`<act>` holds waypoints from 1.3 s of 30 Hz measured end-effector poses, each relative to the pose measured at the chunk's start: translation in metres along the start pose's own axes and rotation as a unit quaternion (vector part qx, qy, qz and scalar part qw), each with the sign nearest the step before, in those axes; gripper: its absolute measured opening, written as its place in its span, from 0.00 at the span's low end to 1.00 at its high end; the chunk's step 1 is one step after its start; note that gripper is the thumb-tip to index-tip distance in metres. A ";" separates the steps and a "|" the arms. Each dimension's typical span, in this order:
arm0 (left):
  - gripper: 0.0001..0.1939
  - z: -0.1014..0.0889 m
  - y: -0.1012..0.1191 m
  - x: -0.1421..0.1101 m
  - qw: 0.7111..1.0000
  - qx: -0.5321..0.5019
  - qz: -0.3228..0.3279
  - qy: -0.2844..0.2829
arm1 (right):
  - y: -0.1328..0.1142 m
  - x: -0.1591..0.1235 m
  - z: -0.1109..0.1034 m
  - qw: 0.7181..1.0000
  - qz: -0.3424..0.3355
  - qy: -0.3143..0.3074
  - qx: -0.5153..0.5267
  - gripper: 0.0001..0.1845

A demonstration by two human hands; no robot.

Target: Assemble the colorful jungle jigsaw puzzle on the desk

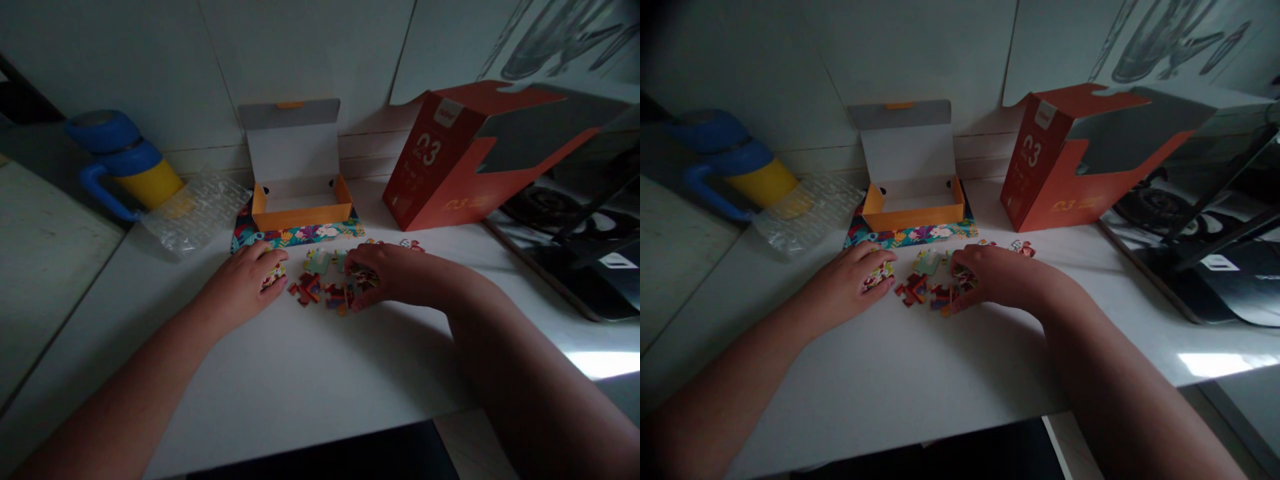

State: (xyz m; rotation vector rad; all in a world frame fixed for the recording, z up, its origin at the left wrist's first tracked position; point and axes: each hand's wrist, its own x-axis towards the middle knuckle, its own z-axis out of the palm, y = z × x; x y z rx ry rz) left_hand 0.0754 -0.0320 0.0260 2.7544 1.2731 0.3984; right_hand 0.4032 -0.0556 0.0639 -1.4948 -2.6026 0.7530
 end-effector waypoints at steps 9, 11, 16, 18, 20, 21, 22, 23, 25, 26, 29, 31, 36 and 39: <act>0.18 0.001 -0.001 0.000 1.000 -0.001 -0.004 0.001 | 0.001 0.001 -0.002 0.999 -0.004 0.035 -0.023 0.13; 0.18 0.000 0.000 0.000 1.000 0.005 -0.002 0.002 | 0.001 0.000 -0.003 0.999 -0.004 0.037 -0.029 0.13; 0.19 0.001 -0.001 0.000 1.000 0.004 0.005 0.004 | -0.004 -0.003 -0.006 0.999 0.008 0.042 -0.029 0.14; 0.19 0.002 -0.002 -0.001 1.000 0.003 0.011 0.007 | -0.005 -0.003 -0.008 0.999 0.018 0.034 -0.027 0.13; 0.19 0.003 -0.003 -0.001 1.000 0.002 0.013 0.009 | -0.005 -0.002 -0.008 0.998 0.033 0.028 -0.035 0.13; 0.19 0.003 -0.003 -0.001 1.000 0.003 0.012 0.010 | -0.004 -0.002 -0.008 0.998 0.044 0.026 -0.040 0.13; 0.19 0.004 -0.004 -0.001 1.000 0.003 0.010 0.010 | -0.003 -0.002 -0.008 0.997 0.056 0.024 -0.043 0.14; 0.19 0.004 -0.004 -0.001 1.000 0.005 0.009 0.009 | -0.002 -0.001 -0.008 0.997 0.063 0.023 -0.045 0.15; 0.19 0.004 -0.004 -0.001 1.000 0.010 0.008 0.008 | 0.001 -0.001 -0.008 0.997 0.061 0.031 -0.044 0.16; 0.19 0.004 -0.004 -0.001 1.000 0.012 0.009 0.008 | 0.002 -0.002 -0.008 0.997 0.054 0.038 -0.044 0.17; 0.19 0.004 -0.004 -0.001 1.000 0.012 0.013 0.011 | 0.006 -0.006 -0.011 0.997 0.036 0.053 -0.037 0.19; 0.19 0.004 -0.004 -0.001 1.000 0.011 0.015 0.013 | 0.008 -0.009 -0.013 0.998 0.039 0.043 -0.030 0.21; 0.19 0.006 -0.005 -0.001 1.000 0.006 0.017 0.017 | 0.013 -0.016 -0.015 0.997 0.065 -0.005 -0.038 0.27; 0.21 0.006 -0.005 -0.002 1.000 0.004 0.019 0.020 | 0.016 -0.016 -0.012 0.995 0.088 -0.034 -0.040 0.32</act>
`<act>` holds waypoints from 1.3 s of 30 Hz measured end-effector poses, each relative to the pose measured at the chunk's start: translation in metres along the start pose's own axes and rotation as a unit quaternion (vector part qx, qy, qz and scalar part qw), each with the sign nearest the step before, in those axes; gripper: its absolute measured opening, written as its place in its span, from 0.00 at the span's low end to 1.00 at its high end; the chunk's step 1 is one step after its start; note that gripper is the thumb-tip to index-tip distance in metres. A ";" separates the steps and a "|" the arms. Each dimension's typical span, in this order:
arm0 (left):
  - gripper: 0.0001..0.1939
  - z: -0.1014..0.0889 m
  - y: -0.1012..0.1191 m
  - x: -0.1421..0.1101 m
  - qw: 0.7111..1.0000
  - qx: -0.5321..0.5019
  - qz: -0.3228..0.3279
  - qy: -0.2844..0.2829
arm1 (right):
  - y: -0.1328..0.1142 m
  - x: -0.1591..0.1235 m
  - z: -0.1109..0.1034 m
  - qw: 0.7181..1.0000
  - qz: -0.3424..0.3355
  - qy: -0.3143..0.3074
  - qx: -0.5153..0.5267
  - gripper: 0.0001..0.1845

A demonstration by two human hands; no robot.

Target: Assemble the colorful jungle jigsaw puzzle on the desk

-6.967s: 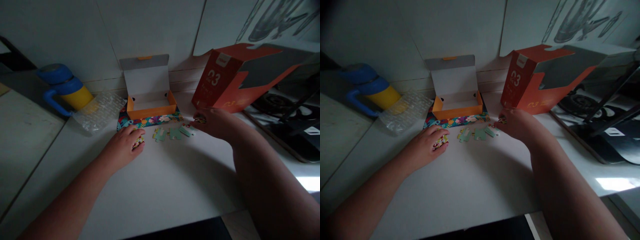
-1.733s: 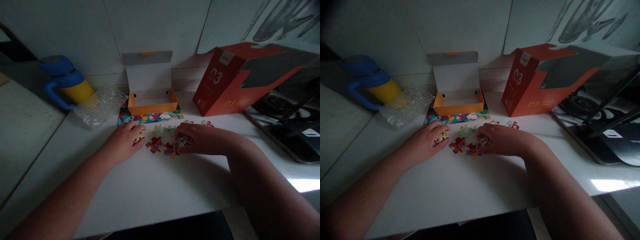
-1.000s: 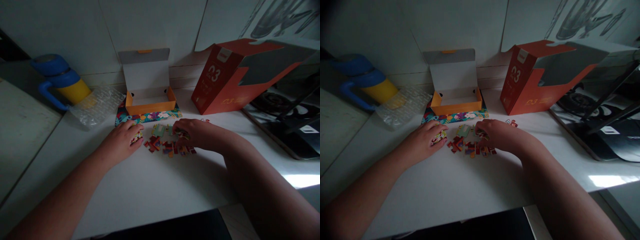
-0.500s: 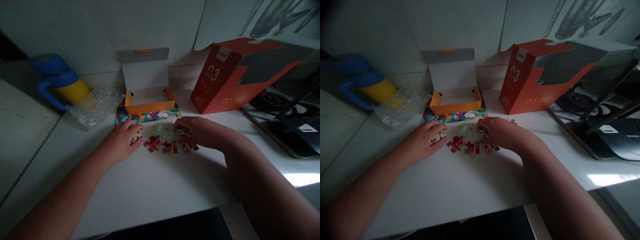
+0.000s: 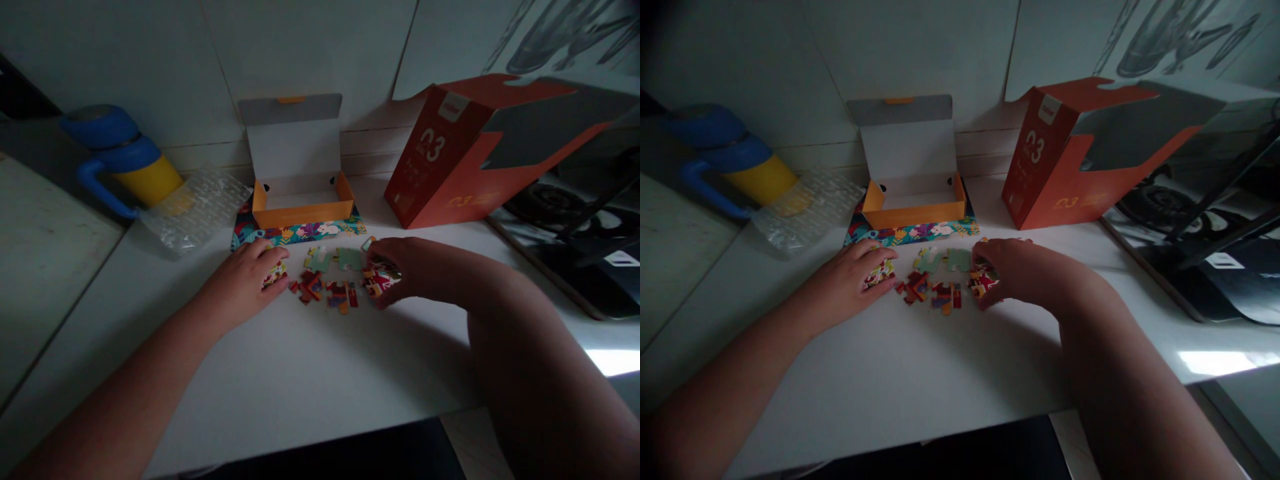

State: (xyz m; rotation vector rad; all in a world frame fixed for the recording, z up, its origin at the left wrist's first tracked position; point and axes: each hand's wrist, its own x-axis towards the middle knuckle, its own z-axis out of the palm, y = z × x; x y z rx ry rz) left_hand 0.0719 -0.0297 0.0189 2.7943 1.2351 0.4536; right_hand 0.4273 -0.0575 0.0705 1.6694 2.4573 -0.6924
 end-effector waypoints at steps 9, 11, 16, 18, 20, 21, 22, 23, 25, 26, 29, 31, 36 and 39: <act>0.21 -0.001 0.001 -0.001 1.000 -0.017 -0.014 -0.009 | -0.006 0.003 0.006 0.999 0.024 -0.022 0.007 0.37; 0.20 0.000 0.000 -0.001 1.000 -0.017 -0.009 -0.015 | -0.008 0.004 0.006 0.999 0.018 -0.026 0.009 0.36; 0.20 -0.001 0.001 -0.001 1.000 -0.019 0.002 -0.017 | -0.009 0.004 0.005 0.999 0.016 -0.031 0.015 0.33; 0.20 -0.002 0.002 -0.001 1.000 -0.017 0.002 -0.019 | -0.010 0.004 0.005 0.999 0.018 -0.031 0.019 0.33; 0.20 -0.003 0.003 -0.001 1.000 -0.012 0.002 -0.023 | -0.010 0.003 0.004 0.999 0.024 -0.033 0.023 0.33; 0.20 -0.003 0.003 -0.001 1.000 -0.010 0.003 -0.023 | -0.011 0.003 0.004 0.999 0.028 -0.035 0.024 0.33; 0.20 -0.003 0.003 -0.001 1.000 -0.009 0.002 -0.024 | -0.012 0.003 0.004 0.999 0.030 -0.037 0.023 0.32; 0.20 -0.003 0.003 -0.001 1.000 -0.010 0.001 -0.023 | -0.012 0.003 0.003 0.999 0.028 -0.039 0.023 0.32; 0.22 -0.003 0.004 -0.001 1.000 -0.010 -0.001 -0.017 | -0.014 0.002 0.003 0.999 0.018 -0.041 0.022 0.31; 0.24 -0.003 0.005 -0.001 1.000 -0.008 -0.002 -0.014 | -0.014 0.002 0.003 0.999 0.012 -0.042 0.022 0.30; 0.27 -0.006 0.010 0.000 1.000 0.005 0.004 0.001 | -0.016 0.000 0.003 0.999 0.000 -0.036 0.017 0.28; 0.29 -0.011 0.015 0.001 1.000 0.014 0.013 0.017 | -0.017 -0.001 0.003 1.000 0.003 -0.027 0.015 0.29; 0.29 -0.022 0.032 0.004 0.996 0.019 0.080 0.036 | -0.021 -0.001 0.002 0.999 0.009 -0.026 0.017 0.28; 0.28 -0.018 0.042 0.003 0.990 0.015 0.136 0.016 | -0.023 -0.001 0.001 0.999 0.011 -0.036 0.018 0.25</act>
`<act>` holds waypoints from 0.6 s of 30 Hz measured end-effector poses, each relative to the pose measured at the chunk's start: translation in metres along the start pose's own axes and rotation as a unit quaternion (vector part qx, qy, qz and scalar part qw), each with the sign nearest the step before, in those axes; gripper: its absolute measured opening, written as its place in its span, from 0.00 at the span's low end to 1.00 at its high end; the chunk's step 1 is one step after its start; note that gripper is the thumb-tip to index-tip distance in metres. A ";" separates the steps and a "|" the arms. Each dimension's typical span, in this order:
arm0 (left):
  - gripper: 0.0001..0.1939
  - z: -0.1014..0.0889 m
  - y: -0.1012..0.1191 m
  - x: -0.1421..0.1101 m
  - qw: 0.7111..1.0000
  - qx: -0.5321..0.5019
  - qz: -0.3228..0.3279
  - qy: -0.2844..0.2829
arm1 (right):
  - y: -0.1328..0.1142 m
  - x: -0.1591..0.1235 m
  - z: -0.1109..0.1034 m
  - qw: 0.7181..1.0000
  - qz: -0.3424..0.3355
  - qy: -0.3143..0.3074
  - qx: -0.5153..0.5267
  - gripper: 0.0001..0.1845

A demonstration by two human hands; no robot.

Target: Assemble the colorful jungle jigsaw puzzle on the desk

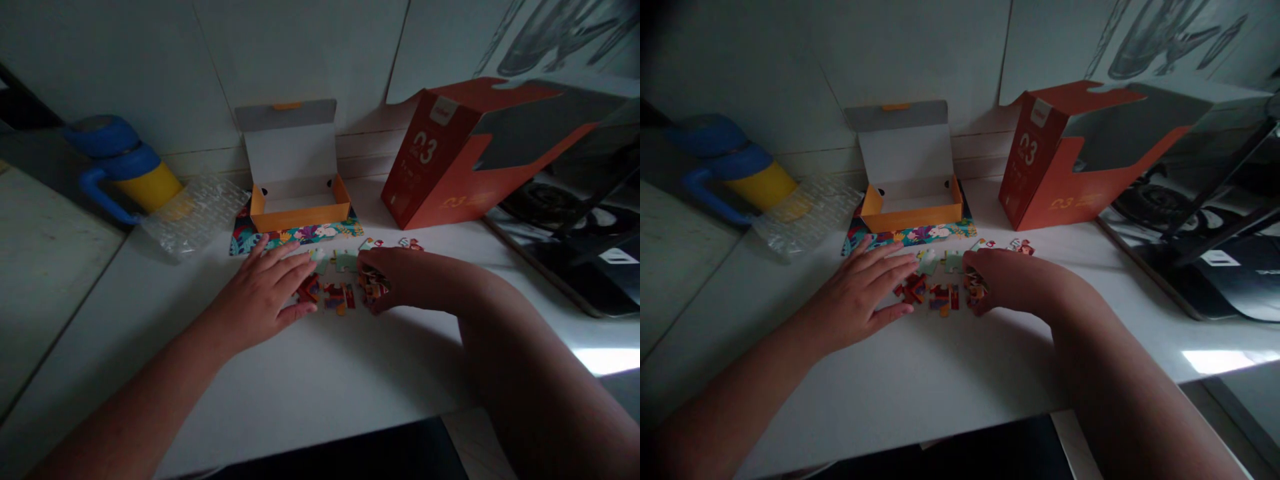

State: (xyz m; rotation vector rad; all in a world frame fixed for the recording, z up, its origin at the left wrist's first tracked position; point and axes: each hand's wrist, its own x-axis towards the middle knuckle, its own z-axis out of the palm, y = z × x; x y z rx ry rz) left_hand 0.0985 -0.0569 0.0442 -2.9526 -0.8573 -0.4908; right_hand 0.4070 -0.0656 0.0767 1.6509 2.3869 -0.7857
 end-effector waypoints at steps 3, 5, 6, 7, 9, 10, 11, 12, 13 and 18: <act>0.26 0.010 0.005 -0.001 0.999 -0.003 0.037 -0.016 | 0.001 -0.001 0.000 1.000 -0.005 0.005 -0.006 0.23; 0.24 0.015 0.005 -0.002 0.999 0.002 0.045 -0.021 | 0.004 -0.004 -0.001 1.000 -0.017 0.014 -0.011 0.22; 0.23 0.016 0.005 -0.002 0.999 0.006 0.046 -0.023 | 0.005 -0.005 -0.001 1.000 -0.024 0.016 -0.011 0.21; 0.22 0.017 0.005 -0.003 0.999 0.010 0.047 -0.024 | 0.006 -0.006 -0.001 0.999 -0.030 0.017 -0.010 0.20; 0.20 0.016 0.005 -0.003 0.998 0.015 0.049 -0.026 | 0.006 -0.009 -0.003 0.999 -0.040 0.013 -0.009 0.17; 0.19 0.015 0.006 -0.003 0.998 0.016 0.051 -0.025 | 0.007 -0.010 -0.004 0.999 -0.044 0.012 -0.010 0.14; 0.19 0.014 0.006 -0.003 0.998 0.017 0.053 -0.025 | 0.007 -0.011 -0.005 0.999 -0.046 0.011 -0.012 0.12; 0.18 0.013 0.007 -0.003 0.998 0.018 0.054 -0.025 | 0.007 -0.012 -0.007 0.999 -0.047 0.011 -0.015 0.11; 0.17 0.012 0.008 -0.003 0.998 0.018 0.054 -0.026 | 0.008 -0.013 -0.009 0.999 -0.047 0.009 -0.014 0.10; 0.13 0.007 0.009 0.000 0.998 -0.001 0.055 -0.030 | 0.029 -0.025 -0.022 0.996 -0.023 -0.030 0.079 0.10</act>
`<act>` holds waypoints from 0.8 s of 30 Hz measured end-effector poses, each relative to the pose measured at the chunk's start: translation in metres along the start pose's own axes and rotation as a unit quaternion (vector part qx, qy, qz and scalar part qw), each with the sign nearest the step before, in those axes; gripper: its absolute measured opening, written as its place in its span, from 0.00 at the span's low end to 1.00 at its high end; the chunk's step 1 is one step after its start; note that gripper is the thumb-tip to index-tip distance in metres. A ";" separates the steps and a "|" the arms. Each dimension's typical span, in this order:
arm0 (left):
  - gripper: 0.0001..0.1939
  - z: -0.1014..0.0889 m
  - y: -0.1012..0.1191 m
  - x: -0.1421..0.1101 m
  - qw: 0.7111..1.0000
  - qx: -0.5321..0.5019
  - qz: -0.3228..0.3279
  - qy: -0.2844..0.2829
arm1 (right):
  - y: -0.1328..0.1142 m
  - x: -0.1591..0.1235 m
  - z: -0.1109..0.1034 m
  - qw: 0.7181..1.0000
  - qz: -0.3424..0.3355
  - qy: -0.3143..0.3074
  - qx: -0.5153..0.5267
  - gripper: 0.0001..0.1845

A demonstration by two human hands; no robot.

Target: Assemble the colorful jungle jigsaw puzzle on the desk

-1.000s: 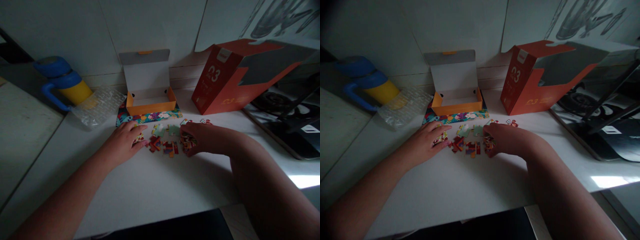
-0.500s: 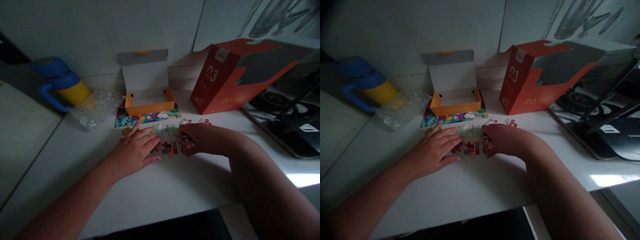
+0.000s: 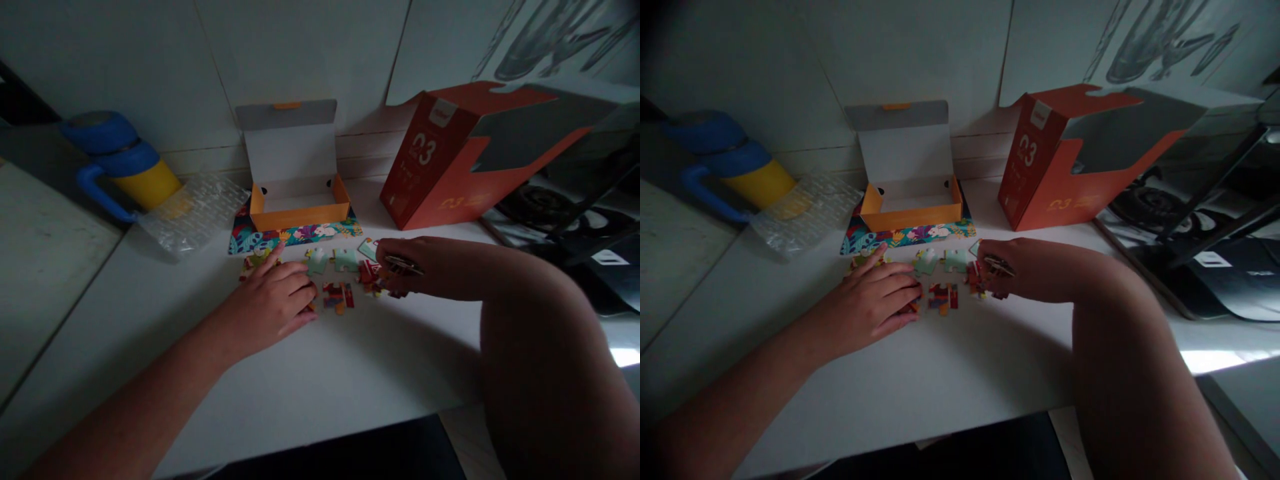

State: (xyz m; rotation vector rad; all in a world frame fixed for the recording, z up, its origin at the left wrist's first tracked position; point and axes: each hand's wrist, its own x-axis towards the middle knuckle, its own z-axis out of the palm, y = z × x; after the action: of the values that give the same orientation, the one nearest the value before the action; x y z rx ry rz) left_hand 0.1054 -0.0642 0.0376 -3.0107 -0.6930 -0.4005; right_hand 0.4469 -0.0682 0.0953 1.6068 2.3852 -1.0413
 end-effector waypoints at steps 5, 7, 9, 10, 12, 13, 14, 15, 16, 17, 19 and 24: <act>0.12 0.000 -0.003 -0.001 1.000 -0.011 -0.001 0.012 | 0.029 -0.008 -0.006 0.996 0.066 -0.042 0.043 0.13; 0.12 0.001 -0.004 -0.002 1.000 -0.013 -0.003 0.010 | 0.034 -0.007 -0.007 0.996 0.078 -0.031 0.010 0.14; 0.12 0.002 -0.004 -0.002 1.000 -0.017 -0.005 0.012 | 0.037 -0.004 -0.007 0.996 0.087 -0.015 -0.028 0.16; 0.12 0.002 -0.004 -0.002 1.000 -0.019 -0.007 0.013 | 0.038 -0.003 -0.007 0.995 0.091 -0.007 -0.043 0.17; 0.12 0.002 -0.004 -0.002 1.000 -0.022 -0.011 0.017 | 0.041 -0.001 -0.006 0.992 0.106 0.014 -0.067 0.19; 0.12 0.002 -0.004 -0.002 1.000 -0.022 -0.011 0.018 | 0.043 -0.001 -0.006 0.990 0.115 0.027 -0.075 0.20; 0.12 0.002 -0.004 -0.002 1.000 -0.021 -0.010 0.017 | 0.045 -0.001 -0.006 0.988 0.124 0.039 -0.081 0.21; 0.12 0.002 -0.004 -0.002 1.000 -0.019 -0.009 0.017 | 0.048 -0.001 -0.005 0.987 0.129 0.048 -0.085 0.22; 0.11 0.002 -0.004 -0.002 1.000 -0.016 -0.006 0.016 | 0.050 -0.002 -0.005 0.986 0.130 0.054 -0.088 0.23; 0.11 0.002 -0.005 -0.002 1.000 -0.012 -0.003 0.015 | 0.052 -0.002 -0.005 0.986 0.127 0.058 -0.090 0.23; 0.11 0.001 -0.006 -0.001 1.000 -0.007 -0.003 0.015 | 0.054 -0.003 -0.005 0.986 0.119 0.067 -0.093 0.23; 0.12 0.002 -0.007 0.000 1.000 -0.009 0.000 0.017 | 0.050 -0.004 -0.008 0.986 0.127 0.074 -0.076 0.18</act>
State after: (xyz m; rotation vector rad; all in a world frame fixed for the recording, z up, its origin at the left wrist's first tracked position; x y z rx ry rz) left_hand 0.1026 -0.0583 0.0357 -3.0125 -0.6904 -0.4601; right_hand 0.4934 -0.0561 0.0793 1.9244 2.2043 -0.6998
